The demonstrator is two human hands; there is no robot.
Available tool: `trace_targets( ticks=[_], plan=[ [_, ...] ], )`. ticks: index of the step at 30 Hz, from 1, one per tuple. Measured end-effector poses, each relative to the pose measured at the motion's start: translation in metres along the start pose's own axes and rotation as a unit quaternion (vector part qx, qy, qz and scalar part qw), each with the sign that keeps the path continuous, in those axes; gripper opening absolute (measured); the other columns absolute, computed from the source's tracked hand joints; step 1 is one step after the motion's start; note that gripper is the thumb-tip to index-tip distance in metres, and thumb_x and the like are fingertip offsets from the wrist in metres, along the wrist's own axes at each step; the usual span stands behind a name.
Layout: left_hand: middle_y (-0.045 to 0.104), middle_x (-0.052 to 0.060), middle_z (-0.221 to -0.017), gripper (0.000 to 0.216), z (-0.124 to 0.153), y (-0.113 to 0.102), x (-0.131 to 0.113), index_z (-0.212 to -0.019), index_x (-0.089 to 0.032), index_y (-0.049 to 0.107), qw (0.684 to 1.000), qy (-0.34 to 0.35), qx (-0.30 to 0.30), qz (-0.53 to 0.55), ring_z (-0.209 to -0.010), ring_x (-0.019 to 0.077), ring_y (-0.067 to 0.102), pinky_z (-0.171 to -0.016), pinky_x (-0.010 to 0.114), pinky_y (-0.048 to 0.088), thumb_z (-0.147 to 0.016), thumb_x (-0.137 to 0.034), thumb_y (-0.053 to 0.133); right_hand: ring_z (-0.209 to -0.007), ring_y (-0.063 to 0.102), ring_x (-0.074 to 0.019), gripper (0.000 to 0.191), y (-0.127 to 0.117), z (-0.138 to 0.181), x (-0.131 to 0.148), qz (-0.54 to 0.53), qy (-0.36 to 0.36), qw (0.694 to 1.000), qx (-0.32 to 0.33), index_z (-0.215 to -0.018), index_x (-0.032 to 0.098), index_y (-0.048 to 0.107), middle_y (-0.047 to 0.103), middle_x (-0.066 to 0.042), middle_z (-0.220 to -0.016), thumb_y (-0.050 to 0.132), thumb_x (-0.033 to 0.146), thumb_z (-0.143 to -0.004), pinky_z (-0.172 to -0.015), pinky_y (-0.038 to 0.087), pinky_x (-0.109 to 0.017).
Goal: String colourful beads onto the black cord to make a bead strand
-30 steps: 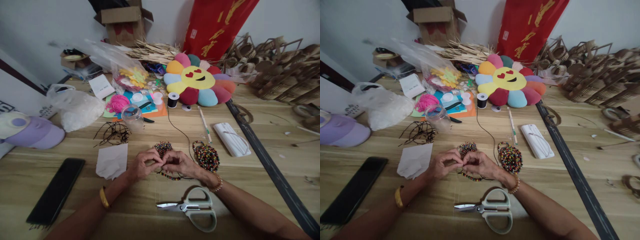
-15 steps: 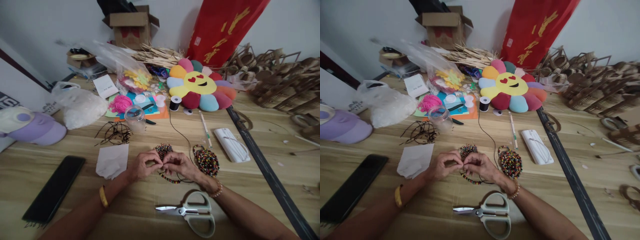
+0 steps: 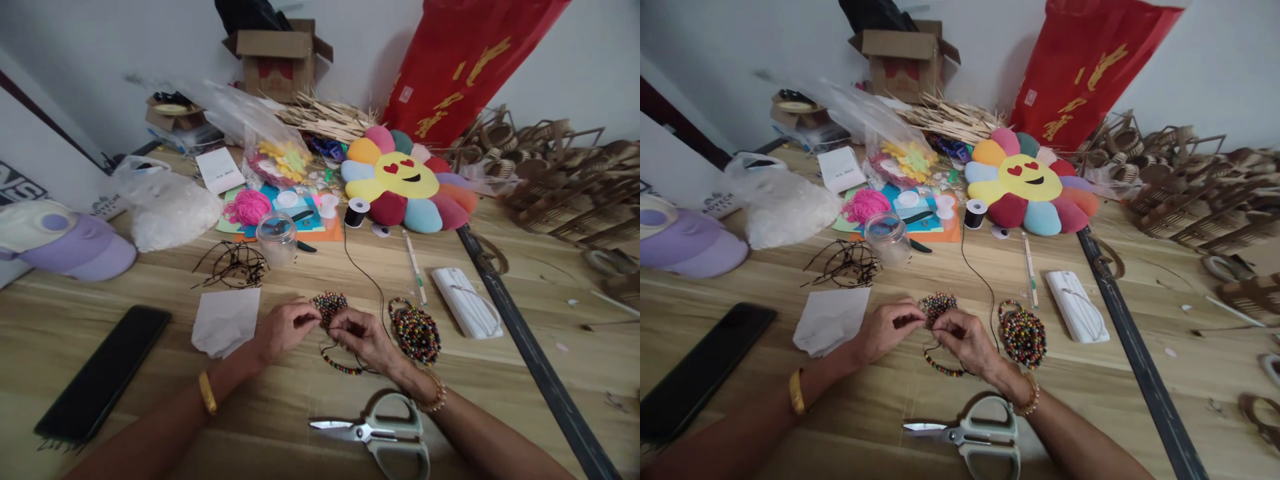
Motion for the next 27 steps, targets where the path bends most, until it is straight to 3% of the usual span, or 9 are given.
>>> trace_targets(
  ticks=[3,11,18,23,27],
  plan=[
    [0.066,0.003,-0.078,0.011,0.002,0.005,0.002,-0.08,-0.018,0.069,0.999,0.028,0.011,-0.029,-0.07,0.0148,0.06,-0.066,0.025,0.046,-0.077,-0.01,0.062,-0.051,0.043,-0.0082,0.033,0.002,0.001,-0.004,-0.028,0.032,0.999,-0.005,-0.076,0.015,0.056,0.05,0.003,-0.061,0.062,0.047,-0.081,-0.047,0.036,-0.02],
    [0.063,0.005,-0.088,0.011,0.01,0.016,0.004,-0.088,-0.018,0.069,0.987,0.072,0.047,-0.136,-0.08,0.0172,0.059,-0.073,0.028,0.047,-0.084,-0.016,0.058,-0.048,0.04,-0.0074,0.037,0.002,0.0,0.0,-0.021,0.031,0.999,-0.013,-0.073,0.016,0.053,0.045,0.004,-0.057,0.06,0.051,-0.081,-0.045,0.034,-0.019],
    [0.063,0.004,-0.082,0.013,0.007,0.014,-0.001,-0.081,-0.018,0.068,0.993,0.065,0.026,-0.092,-0.076,0.0164,0.059,-0.07,0.028,0.048,-0.081,-0.01,0.057,-0.048,0.041,-0.0072,0.038,0.003,0.0,0.002,-0.014,0.042,0.999,-0.002,-0.075,0.016,0.052,0.047,0.004,-0.06,0.06,0.053,-0.08,-0.044,0.034,-0.019],
    [0.065,0.002,-0.067,0.01,0.001,0.004,0.002,-0.072,-0.015,0.068,1.0,-0.012,0.001,0.021,-0.06,0.0126,0.057,-0.056,0.022,0.044,-0.07,-0.007,0.062,-0.049,0.041,-0.0073,0.035,0.003,0.0,-0.001,-0.006,0.039,0.999,0.0,-0.075,0.016,0.054,0.047,0.004,-0.06,0.06,0.05,-0.081,-0.044,0.034,-0.019],
    [0.067,0.002,-0.064,0.007,-0.002,0.0,0.008,-0.072,-0.014,0.069,0.99,-0.088,0.026,0.107,-0.059,0.0122,0.059,-0.055,0.02,0.044,-0.07,-0.014,0.062,-0.05,0.041,-0.0075,0.032,0.002,0.0,-0.003,0.0,0.026,1.0,0.003,-0.074,0.015,0.054,0.046,0.003,-0.059,0.059,0.046,-0.083,-0.045,0.033,-0.019]
  ],
)
Point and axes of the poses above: each hand's wrist, its own z-axis away from the middle knuckle, its own y-axis out of the palm, x = y × z, the point moved 6 cm from there along -z, towards the middle knuckle
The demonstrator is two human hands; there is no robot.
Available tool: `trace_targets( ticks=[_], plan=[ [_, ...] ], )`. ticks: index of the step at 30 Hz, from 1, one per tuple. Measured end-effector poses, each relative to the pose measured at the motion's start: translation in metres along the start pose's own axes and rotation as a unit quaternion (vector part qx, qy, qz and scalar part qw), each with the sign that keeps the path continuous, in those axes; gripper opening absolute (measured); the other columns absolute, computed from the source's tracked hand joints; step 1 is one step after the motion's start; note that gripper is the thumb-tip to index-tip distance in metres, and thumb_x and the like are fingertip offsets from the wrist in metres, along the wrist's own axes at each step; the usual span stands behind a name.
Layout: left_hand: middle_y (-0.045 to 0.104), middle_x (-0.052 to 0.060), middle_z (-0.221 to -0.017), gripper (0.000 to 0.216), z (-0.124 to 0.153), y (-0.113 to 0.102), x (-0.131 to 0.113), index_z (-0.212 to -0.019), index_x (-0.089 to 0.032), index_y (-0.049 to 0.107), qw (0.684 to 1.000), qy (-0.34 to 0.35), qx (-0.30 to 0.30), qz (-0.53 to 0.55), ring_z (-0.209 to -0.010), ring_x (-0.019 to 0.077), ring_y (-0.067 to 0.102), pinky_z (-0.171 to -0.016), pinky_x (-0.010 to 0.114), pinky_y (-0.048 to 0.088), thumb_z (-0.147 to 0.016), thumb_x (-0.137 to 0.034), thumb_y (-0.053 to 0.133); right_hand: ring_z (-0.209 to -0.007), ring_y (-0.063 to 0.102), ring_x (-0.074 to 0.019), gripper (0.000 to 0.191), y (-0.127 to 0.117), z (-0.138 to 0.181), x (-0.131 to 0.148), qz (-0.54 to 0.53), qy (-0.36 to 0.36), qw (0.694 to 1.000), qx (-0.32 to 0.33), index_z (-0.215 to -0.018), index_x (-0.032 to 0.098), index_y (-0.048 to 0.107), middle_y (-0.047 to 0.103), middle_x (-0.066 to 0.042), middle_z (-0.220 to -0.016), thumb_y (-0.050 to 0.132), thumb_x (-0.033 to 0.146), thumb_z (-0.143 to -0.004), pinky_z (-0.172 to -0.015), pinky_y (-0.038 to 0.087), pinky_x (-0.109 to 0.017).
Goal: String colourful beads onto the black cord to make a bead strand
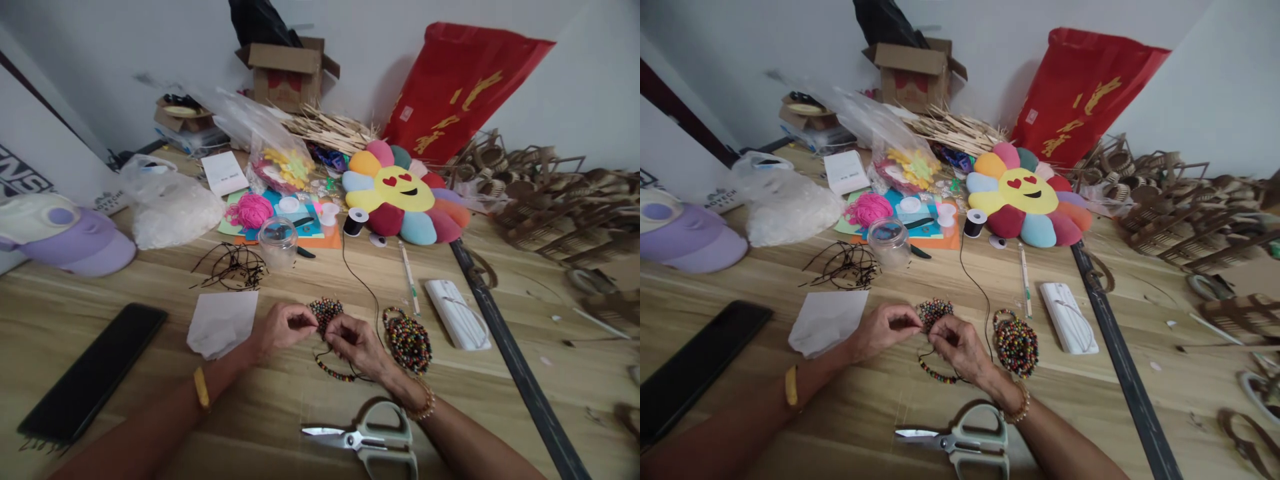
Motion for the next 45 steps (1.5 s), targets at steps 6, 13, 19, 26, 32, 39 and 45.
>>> trace_targets(
  ticks=[6,13,19,26,32,39,45],
  plan=[
    [0.068,0.003,-0.068,0.009,-0.003,-0.003,0.006,-0.073,-0.012,0.068,0.997,-0.034,0.031,0.066,-0.06,0.0122,0.06,-0.058,0.021,0.047,-0.069,-0.018,0.064,-0.052,0.041,-0.0083,0.031,0.0,-0.001,-0.003,0.006,-0.012,1.0,0.004,-0.073,0.016,0.054,0.047,0.003,-0.061,0.058,0.044,-0.084,-0.046,0.033,-0.02],
    [0.068,0.005,-0.071,0.012,-0.003,0.0,0.011,-0.073,-0.011,0.067,0.99,-0.061,0.067,0.106,-0.065,0.0133,0.061,-0.063,0.023,0.048,-0.069,-0.022,0.066,-0.054,0.04,-0.0092,0.028,-0.002,0.0,0.002,0.029,-0.019,0.999,-0.002,-0.072,0.016,0.054,0.046,0.002,-0.06,0.059,0.041,-0.084,-0.048,0.032,-0.021],
    [0.068,0.006,-0.073,0.014,-0.003,0.001,0.009,-0.075,-0.01,0.068,0.99,-0.071,0.084,0.086,-0.067,0.0137,0.061,-0.064,0.023,0.047,-0.07,-0.023,0.066,-0.056,0.041,-0.0103,0.023,-0.002,0.0,0.009,0.049,-0.032,0.998,-0.011,-0.07,0.016,0.055,0.046,0.002,-0.061,0.058,0.034,-0.084,-0.051,0.033,-0.022],
    [0.069,0.007,-0.075,0.016,-0.001,0.003,0.009,-0.076,-0.01,0.07,0.991,-0.069,0.098,0.053,-0.068,0.0149,0.061,-0.064,0.024,0.047,-0.071,-0.025,0.066,-0.062,0.044,-0.0118,0.014,-0.002,0.0,0.01,0.072,-0.053,0.996,-0.001,-0.072,0.016,0.055,0.049,0.001,-0.065,0.055,0.024,-0.084,-0.057,0.035,-0.023],
    [0.069,0.006,-0.076,0.014,-0.001,0.003,0.009,-0.076,-0.011,0.07,0.991,-0.08,0.092,0.045,-0.07,0.0152,0.062,-0.066,0.024,0.048,-0.071,-0.024,0.067,-0.061,0.043,-0.0113,0.011,-0.002,0.0,0.013,0.077,-0.057,0.995,0.003,-0.072,0.016,0.055,0.048,0.001,-0.064,0.054,0.019,-0.082,-0.056,0.034,-0.022],
    [0.067,0.004,-0.073,0.012,-0.001,0.003,0.01,-0.074,-0.011,0.068,0.99,-0.082,0.09,0.067,-0.068,0.0137,0.061,-0.064,0.023,0.048,-0.07,-0.022,0.067,-0.061,0.042,-0.0109,0.011,-0.002,0.0,0.011,0.075,-0.056,0.996,0.007,-0.071,0.016,0.054,0.048,0.002,-0.064,0.053,0.018,-0.081,-0.056,0.033,-0.022],
    [0.068,0.004,-0.073,0.012,-0.001,0.003,0.009,-0.074,-0.012,0.069,0.991,-0.078,0.096,0.054,-0.067,0.0133,0.061,-0.064,0.022,0.047,-0.07,-0.022,0.066,-0.06,0.042,-0.0107,0.01,-0.002,0.0,0.011,0.077,-0.057,0.995,0.011,-0.071,0.016,0.054,0.047,0.002,-0.063,0.053,0.015,-0.081,-0.055,0.033,-0.022]
  ],
)
Point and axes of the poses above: each hand's wrist, its own z-axis away from the middle knuckle, its own y-axis out of the palm, x = y × z, the point moved 6 cm from there along -z, towards the middle knuckle
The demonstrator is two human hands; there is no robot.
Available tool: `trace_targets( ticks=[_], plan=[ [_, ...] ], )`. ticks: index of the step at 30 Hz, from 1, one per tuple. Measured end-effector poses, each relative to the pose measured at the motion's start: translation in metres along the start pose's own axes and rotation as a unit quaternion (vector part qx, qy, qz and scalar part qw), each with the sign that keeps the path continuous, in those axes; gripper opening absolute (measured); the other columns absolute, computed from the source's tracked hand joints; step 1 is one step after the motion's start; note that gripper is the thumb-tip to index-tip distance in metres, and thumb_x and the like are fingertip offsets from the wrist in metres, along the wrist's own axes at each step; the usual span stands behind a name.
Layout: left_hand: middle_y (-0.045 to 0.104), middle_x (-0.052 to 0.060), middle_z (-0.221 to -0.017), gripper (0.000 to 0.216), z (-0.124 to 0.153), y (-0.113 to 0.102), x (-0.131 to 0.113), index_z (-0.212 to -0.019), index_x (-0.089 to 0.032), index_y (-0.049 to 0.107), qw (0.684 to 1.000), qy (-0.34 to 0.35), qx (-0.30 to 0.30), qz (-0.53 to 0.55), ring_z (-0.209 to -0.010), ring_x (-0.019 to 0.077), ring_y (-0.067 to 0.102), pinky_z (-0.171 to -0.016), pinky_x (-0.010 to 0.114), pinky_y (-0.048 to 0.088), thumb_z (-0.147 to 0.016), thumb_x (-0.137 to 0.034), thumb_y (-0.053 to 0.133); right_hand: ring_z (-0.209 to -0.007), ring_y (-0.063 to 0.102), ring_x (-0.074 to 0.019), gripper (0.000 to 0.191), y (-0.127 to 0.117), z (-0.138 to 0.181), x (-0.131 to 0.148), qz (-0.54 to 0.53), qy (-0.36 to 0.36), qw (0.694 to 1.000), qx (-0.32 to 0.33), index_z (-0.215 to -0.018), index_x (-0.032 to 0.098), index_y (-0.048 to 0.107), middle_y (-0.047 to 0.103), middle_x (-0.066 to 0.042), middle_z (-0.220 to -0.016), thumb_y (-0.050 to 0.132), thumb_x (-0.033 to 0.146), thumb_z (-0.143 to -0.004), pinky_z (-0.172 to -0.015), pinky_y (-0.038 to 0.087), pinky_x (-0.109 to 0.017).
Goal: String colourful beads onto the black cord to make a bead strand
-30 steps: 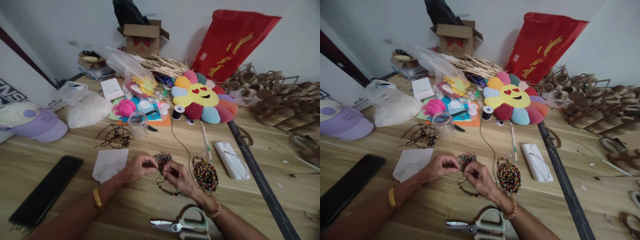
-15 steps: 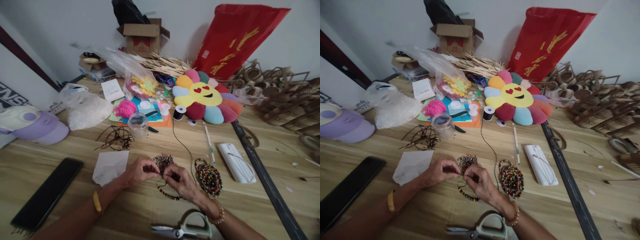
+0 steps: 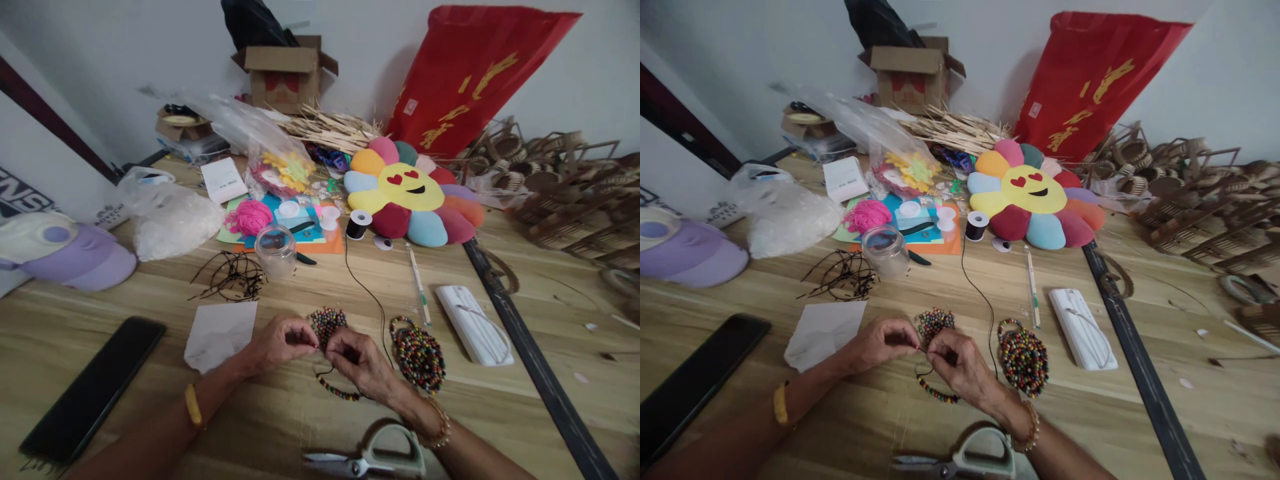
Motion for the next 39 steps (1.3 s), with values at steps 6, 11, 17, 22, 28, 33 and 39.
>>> trace_targets(
  ticks=[6,11,17,22,28,33,39],
  plan=[
    [0.069,0.006,-0.075,0.012,0.0004,-0.0004,-0.0025,-0.077,-0.011,0.071,1.0,0.007,0.005,-0.025,-0.069,0.0143,0.062,-0.066,0.023,0.047,-0.072,-0.022,0.066,-0.061,0.042,-0.0112,0.01,0.0,-0.0005,0.0002,0.008,-0.004,1.0,-0.002,-0.071,0.016,0.054,0.048,0.002,-0.064,0.054,0.016,-0.081,-0.056,0.033,-0.022],
    [0.069,0.005,-0.074,0.01,-0.0002,-0.0012,-0.0057,-0.075,-0.013,0.072,0.999,0.03,0.005,-0.044,-0.071,0.0148,0.062,-0.069,0.024,0.047,-0.073,-0.021,0.066,-0.061,0.043,-0.0112,0.01,0.0004,0.0002,0.0012,0.006,-0.009,1.0,0.004,-0.071,0.016,0.055,0.049,0.002,-0.064,0.054,0.017,-0.082,-0.057,0.034,-0.022],
    [0.068,0.005,-0.073,0.012,-0.0004,-0.0008,-0.0048,-0.076,-0.013,0.072,0.998,0.039,0.008,-0.038,-0.07,0.015,0.062,-0.068,0.024,0.047,-0.073,-0.023,0.067,-0.062,0.044,-0.0117,0.011,0.0012,0.0006,0.0002,0.013,-0.009,1.0,0.005,-0.071,0.016,0.055,0.049,0.002,-0.065,0.055,0.018,-0.082,-0.057,0.034,-0.022],
    [0.07,0.006,-0.076,0.012,0.0,-0.0009,-0.0065,-0.076,-0.014,0.073,0.998,0.047,0.007,-0.038,-0.073,0.0159,0.062,-0.07,0.025,0.048,-0.074,-0.024,0.067,-0.061,0.043,-0.0116,0.011,0.0015,-0.0001,0.0005,0.012,-0.009,1.0,0.004,-0.07,0.017,0.055,0.049,0.002,-0.063,0.054,0.017,-0.081,-0.056,0.033,-0.023],
    [0.07,0.005,-0.074,0.01,0.0,-0.0009,-0.0058,-0.076,-0.014,0.073,0.998,0.044,0.004,-0.045,-0.071,0.0152,0.062,-0.07,0.025,0.048,-0.073,-0.023,0.068,-0.061,0.044,-0.0118,0.01,0.0018,-0.0003,0.0012,0.02,-0.008,1.0,0.008,-0.071,0.016,0.056,0.049,0.001,-0.064,0.054,0.016,-0.081,-0.056,0.033,-0.022],
    [0.07,0.005,-0.075,0.014,-0.0002,0.0,-0.0051,-0.076,-0.014,0.073,0.997,0.055,0.007,-0.044,-0.072,0.0155,0.062,-0.069,0.024,0.048,-0.074,-0.027,0.069,-0.061,0.044,-0.0117,0.01,0.0023,-0.0001,0.0003,0.014,-0.007,1.0,0.008,-0.071,0.016,0.056,0.05,0.001,-0.064,0.054,0.016,-0.081,-0.056,0.034,-0.022],
    [0.07,0.005,-0.076,0.011,-0.0002,0.0002,-0.0066,-0.076,-0.015,0.073,0.997,0.051,0.006,-0.056,-0.071,0.0152,0.061,-0.069,0.024,0.047,-0.074,-0.025,0.069,-0.061,0.044,-0.0115,0.01,0.0024,-0.0003,0.0022,0.013,-0.009,1.0,0.009,-0.072,0.016,0.056,0.05,0.002,-0.064,0.054,0.014,-0.081,-0.055,0.034,-0.022]
  ],
)
Point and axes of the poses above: each hand's wrist, its own z-axis away from the middle knuckle, its own y-axis out of the palm, x = y × z, the point moved 6 cm from there along -z, towards the middle knuckle
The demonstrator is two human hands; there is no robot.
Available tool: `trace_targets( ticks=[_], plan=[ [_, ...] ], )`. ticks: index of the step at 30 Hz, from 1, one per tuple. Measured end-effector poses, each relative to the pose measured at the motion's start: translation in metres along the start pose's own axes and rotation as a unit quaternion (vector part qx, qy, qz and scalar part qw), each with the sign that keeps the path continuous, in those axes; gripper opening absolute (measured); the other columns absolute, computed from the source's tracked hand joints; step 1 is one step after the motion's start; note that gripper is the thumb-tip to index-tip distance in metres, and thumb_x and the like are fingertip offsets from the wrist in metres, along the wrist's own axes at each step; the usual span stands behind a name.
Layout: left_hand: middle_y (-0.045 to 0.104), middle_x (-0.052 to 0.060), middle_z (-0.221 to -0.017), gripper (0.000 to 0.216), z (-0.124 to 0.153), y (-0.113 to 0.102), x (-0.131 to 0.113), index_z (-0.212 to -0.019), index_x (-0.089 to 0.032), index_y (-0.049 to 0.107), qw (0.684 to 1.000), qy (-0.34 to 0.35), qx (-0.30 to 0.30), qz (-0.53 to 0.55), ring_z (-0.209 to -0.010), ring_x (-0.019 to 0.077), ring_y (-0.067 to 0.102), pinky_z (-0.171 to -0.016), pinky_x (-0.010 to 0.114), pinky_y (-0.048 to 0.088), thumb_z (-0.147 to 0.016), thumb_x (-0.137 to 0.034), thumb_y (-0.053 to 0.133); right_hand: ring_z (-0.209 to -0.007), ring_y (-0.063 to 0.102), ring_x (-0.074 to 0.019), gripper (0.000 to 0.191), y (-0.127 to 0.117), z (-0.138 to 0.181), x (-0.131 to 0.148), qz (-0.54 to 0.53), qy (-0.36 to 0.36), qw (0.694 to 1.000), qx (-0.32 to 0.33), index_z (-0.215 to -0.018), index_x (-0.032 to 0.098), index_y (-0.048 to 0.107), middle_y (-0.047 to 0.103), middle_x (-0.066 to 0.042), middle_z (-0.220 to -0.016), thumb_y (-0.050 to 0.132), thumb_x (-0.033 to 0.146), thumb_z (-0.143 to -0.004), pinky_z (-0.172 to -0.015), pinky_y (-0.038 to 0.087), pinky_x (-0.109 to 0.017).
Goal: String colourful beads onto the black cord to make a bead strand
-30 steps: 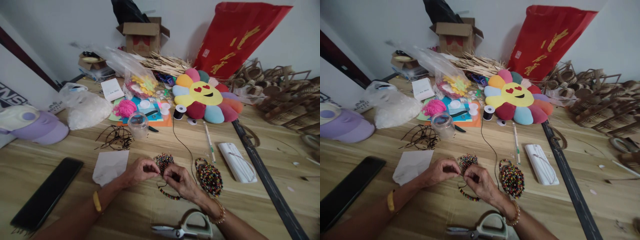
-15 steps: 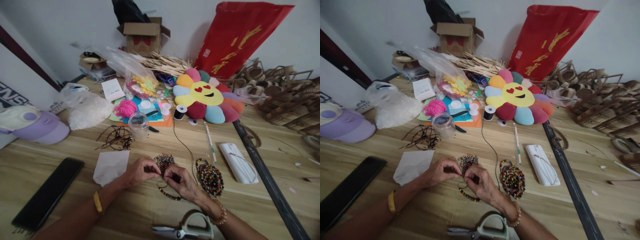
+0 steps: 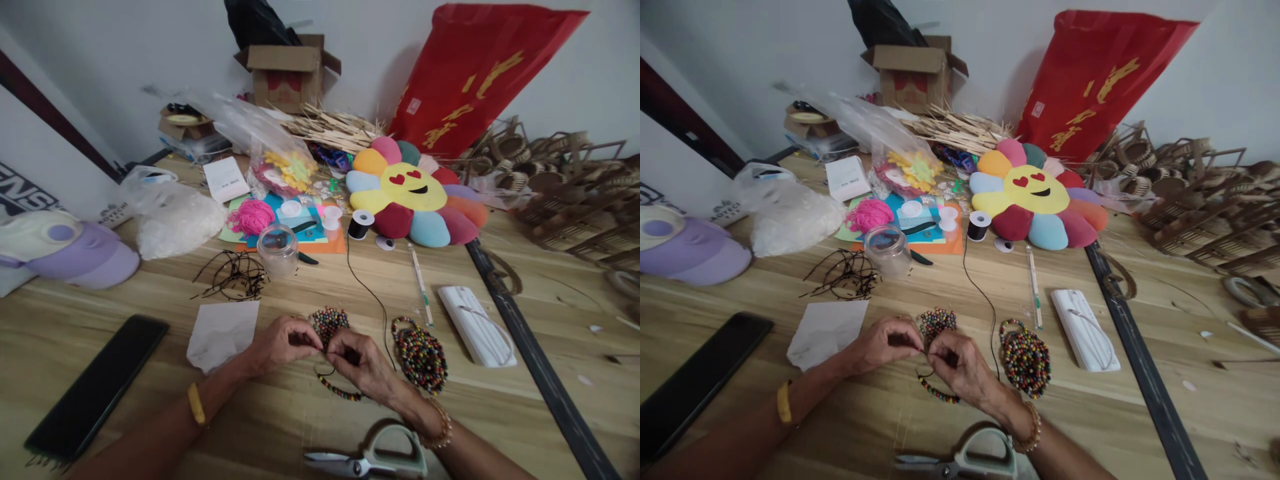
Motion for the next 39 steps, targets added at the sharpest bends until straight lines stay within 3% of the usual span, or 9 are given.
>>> trace_targets(
  ticks=[7,13,17,23,29,34,39],
  plan=[
    [0.07,0.006,-0.074,0.011,-0.001,0.002,-0.002,-0.076,-0.014,0.074,1.0,0.015,0.008,-0.016,-0.072,0.0164,0.061,-0.069,0.026,0.046,-0.074,-0.023,0.068,-0.062,0.046,-0.012,0.014,0.0,-0.001,0.003,0.014,-0.011,1.0,-0.004,-0.07,0.016,0.058,0.051,0.001,-0.064,0.055,0.018,-0.083,-0.057,0.037,-0.023],
    [0.066,0.002,-0.07,0.008,0.001,0.006,-0.002,-0.074,-0.015,0.073,1.0,-0.002,-0.003,-0.012,-0.064,0.0125,0.057,-0.057,0.02,0.042,-0.068,-0.018,0.07,-0.06,0.048,-0.0114,0.013,0.003,-0.001,-0.003,0.01,0.001,1.0,-0.011,-0.072,0.016,0.06,0.054,0.001,-0.064,0.061,0.025,-0.082,-0.054,0.039,-0.023],
    [0.066,0.002,-0.071,0.005,0.002,0.01,0.001,-0.07,-0.013,0.07,1.0,-0.007,-0.015,0.021,-0.066,0.0129,0.059,-0.061,0.021,0.045,-0.065,-0.014,0.07,-0.062,0.05,-0.0112,0.013,0.005,0.0,-0.004,-0.025,-0.007,1.0,-0.005,-0.076,0.015,0.06,0.057,0.001,-0.066,0.063,0.027,-0.081,-0.056,0.041,-0.022],
    [0.065,0.002,-0.063,0.014,0.003,0.01,0.01,-0.066,-0.011,0.068,0.998,-0.018,-0.029,0.057,-0.059,0.0124,0.058,-0.059,0.022,0.045,-0.064,-0.023,0.074,-0.064,0.051,-0.011,0.019,0.007,0.002,0.003,-0.035,-0.035,0.999,0.009,-0.081,0.015,0.061,0.057,0.001,-0.069,0.064,0.034,-0.082,-0.058,0.041,-0.022],
    [0.067,0.004,-0.07,0.015,0.007,0.008,-0.004,-0.069,-0.012,0.07,0.999,0.005,-0.005,0.046,-0.067,0.0139,0.059,-0.064,0.023,0.045,-0.069,-0.027,0.07,-0.065,0.05,-0.0112,0.016,0.006,0.004,0.006,0.004,-0.065,0.998,0.015,-0.08,0.015,0.062,0.058,0.0,-0.072,0.062,0.031,-0.083,-0.057,0.039,-0.021],
    [0.065,0.002,-0.069,0.023,0.008,-0.001,-0.009,-0.07,-0.012,0.065,0.988,0.011,0.005,0.156,-0.066,0.0128,0.056,-0.065,0.023,0.043,-0.07,-0.034,0.071,-0.06,0.047,-0.01,0.012,0.008,0.01,0.013,0.04,-0.097,0.991,0.079,-0.074,0.015,0.061,0.055,0.001,-0.069,0.062,0.025,-0.081,-0.055,0.038,-0.02],
    [0.062,0.001,-0.07,0.025,0.009,-0.006,-0.008,-0.068,-0.012,0.063,0.977,0.017,0.01,0.214,-0.068,0.0125,0.054,-0.067,0.024,0.041,-0.069,-0.035,0.073,-0.061,0.048,-0.0106,0.016,0.006,0.011,0.019,0.043,-0.106,0.989,0.088,-0.071,0.015,0.059,0.055,0.001,-0.068,0.057,0.025,-0.083,-0.057,0.038,-0.021]
  ],
)
Point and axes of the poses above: each hand's wrist, its own z-axis away from the middle knuckle, its own y-axis out of the palm, x = y × z, the point moved 6 cm from there along -z, towards the middle knuckle
